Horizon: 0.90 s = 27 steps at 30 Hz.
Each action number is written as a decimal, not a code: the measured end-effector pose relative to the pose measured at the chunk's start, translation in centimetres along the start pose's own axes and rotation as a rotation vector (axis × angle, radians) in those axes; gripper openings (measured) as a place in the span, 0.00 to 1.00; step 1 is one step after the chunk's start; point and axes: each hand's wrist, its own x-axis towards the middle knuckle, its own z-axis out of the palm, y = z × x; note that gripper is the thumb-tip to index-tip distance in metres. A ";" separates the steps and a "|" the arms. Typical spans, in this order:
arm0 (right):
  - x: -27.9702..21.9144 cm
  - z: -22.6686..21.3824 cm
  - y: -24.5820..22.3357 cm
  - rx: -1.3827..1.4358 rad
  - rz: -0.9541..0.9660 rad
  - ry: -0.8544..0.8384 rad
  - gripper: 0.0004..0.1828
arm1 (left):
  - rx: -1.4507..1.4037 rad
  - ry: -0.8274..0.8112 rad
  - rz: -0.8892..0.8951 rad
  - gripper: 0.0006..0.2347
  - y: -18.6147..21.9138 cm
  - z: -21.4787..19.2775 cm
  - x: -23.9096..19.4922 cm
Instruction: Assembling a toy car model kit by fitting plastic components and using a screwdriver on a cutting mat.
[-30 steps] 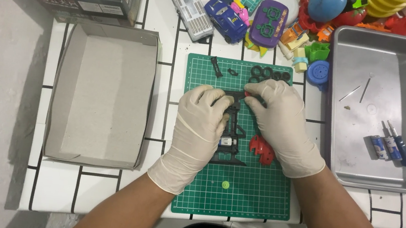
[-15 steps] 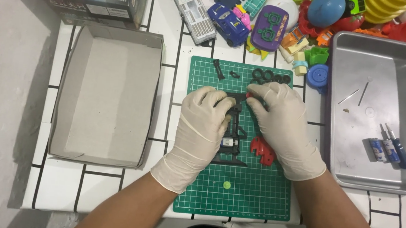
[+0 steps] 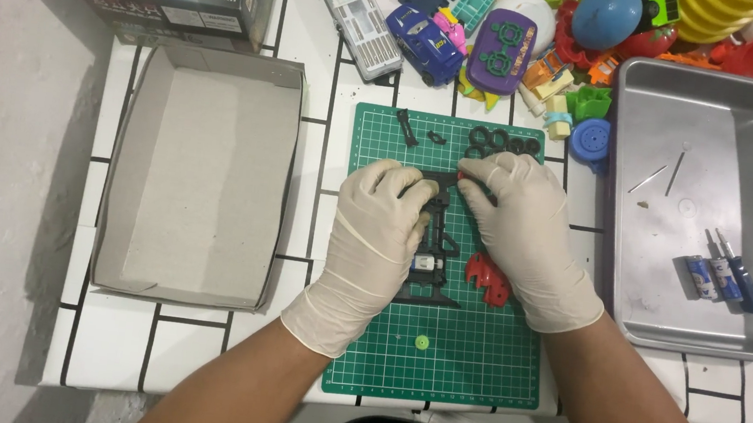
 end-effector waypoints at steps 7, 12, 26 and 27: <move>-0.3 0.1 0.3 0.002 -0.001 0.013 0.09 | -0.004 0.011 0.005 0.09 0.0 0.0 0.1; -0.9 -0.3 1.4 0.041 -0.046 0.109 0.11 | -0.022 0.128 0.058 0.10 0.3 -0.4 0.2; -1.1 -0.2 -3.4 0.156 -0.478 -0.115 0.06 | -0.181 0.997 0.266 0.13 0.1 -4.4 -0.3; -1.1 0.3 -3.6 0.114 -0.527 -0.184 0.05 | -0.191 1.012 0.269 0.12 0.1 -4.6 -0.2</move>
